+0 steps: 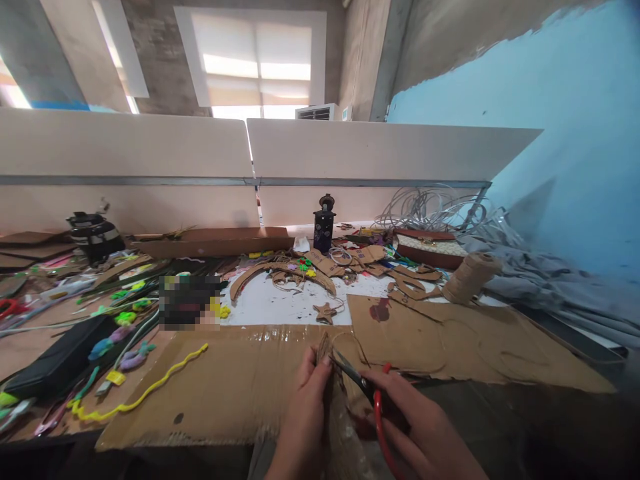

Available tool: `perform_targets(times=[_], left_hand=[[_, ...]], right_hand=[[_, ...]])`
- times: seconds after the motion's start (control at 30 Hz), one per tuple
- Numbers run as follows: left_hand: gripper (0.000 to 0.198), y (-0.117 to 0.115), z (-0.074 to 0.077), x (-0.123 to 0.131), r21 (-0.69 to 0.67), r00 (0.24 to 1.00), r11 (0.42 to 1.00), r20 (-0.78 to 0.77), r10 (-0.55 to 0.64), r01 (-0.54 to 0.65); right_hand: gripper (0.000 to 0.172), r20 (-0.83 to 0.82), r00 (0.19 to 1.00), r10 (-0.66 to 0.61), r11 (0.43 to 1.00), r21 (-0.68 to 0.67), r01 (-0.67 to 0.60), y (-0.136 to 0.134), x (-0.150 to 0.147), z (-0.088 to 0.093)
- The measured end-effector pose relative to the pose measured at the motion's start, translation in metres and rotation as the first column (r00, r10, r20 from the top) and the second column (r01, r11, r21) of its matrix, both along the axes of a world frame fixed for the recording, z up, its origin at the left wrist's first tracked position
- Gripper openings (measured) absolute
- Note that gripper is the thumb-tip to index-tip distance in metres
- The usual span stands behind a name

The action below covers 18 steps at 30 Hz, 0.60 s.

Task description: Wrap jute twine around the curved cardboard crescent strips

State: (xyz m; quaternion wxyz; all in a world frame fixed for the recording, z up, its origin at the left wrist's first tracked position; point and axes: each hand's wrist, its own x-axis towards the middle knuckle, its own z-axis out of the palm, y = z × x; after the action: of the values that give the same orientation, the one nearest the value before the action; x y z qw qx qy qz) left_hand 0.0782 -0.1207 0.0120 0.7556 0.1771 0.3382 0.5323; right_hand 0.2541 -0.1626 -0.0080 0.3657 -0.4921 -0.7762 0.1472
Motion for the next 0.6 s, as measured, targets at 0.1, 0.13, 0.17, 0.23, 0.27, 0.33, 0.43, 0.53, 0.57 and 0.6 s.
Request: perform_targets(times=[0.1,0.13,0.17,0.23,0.27,0.33,0.43,0.53,0.57,0.6], left_hand=[[0.048,-0.0006,0.0011,-0.0005,0.025,1.0,1.0,0.003,-0.018,0.018],[0.047,-0.001,0.0017,-0.0009,0.039,1.0,0.999,0.005,-0.03,0.03],[0.046,-0.0013,0.0022,-0.0013,0.05,0.999,0.998,0.002,-0.042,0.041],[0.046,-0.0019,0.0032,-0.0027,0.053,0.998,0.997,-0.02,-0.057,0.058],[0.046,-0.0023,0.0036,-0.0035,0.048,0.998,0.997,-0.037,-0.057,0.059],[0.045,-0.0028,0.0038,-0.0053,0.036,0.996,0.998,-0.075,-0.049,0.052],[0.045,-0.003,0.0029,-0.0071,0.022,0.992,0.999,-0.119,-0.029,0.032],[0.047,-0.0026,0.0009,-0.0073,0.005,0.988,1.0,-0.151,-0.028,0.029],[0.048,-0.0024,0.0003,-0.0071,-0.003,0.987,1.0,-0.158,-0.025,0.025],[0.048,-0.0023,0.0001,-0.0068,-0.011,0.986,1.0,-0.165,-0.018,0.017]], right_hand=[[0.043,0.027,1.0,-0.015,0.999,0.035,0.014,0.0014,0.001,-0.0014],[0.044,0.038,0.999,-0.018,0.999,0.045,0.016,0.0019,0.0012,-0.0016],[0.044,0.049,0.999,-0.02,0.998,0.055,0.017,0.0024,0.0015,-0.0017],[0.045,0.069,0.997,-0.024,0.996,0.085,0.018,0.0033,0.0022,-0.0015],[0.046,0.081,0.996,-0.027,0.994,0.104,0.018,0.0037,0.0027,-0.0014],[0.048,0.108,0.993,-0.037,0.989,0.144,0.021,0.0045,0.004,-0.0015],[0.05,0.145,0.988,-0.048,0.979,0.203,0.018,0.0062,0.0066,-0.0018],[0.051,0.179,0.982,-0.053,0.964,0.266,0.004,0.0086,0.0082,-0.0007],[0.051,0.192,0.98,-0.058,0.959,0.283,0.001,0.0095,0.0084,0.0001],[0.05,0.203,0.977,-0.064,0.955,0.298,0.001,0.0103,0.0083,0.0011]])
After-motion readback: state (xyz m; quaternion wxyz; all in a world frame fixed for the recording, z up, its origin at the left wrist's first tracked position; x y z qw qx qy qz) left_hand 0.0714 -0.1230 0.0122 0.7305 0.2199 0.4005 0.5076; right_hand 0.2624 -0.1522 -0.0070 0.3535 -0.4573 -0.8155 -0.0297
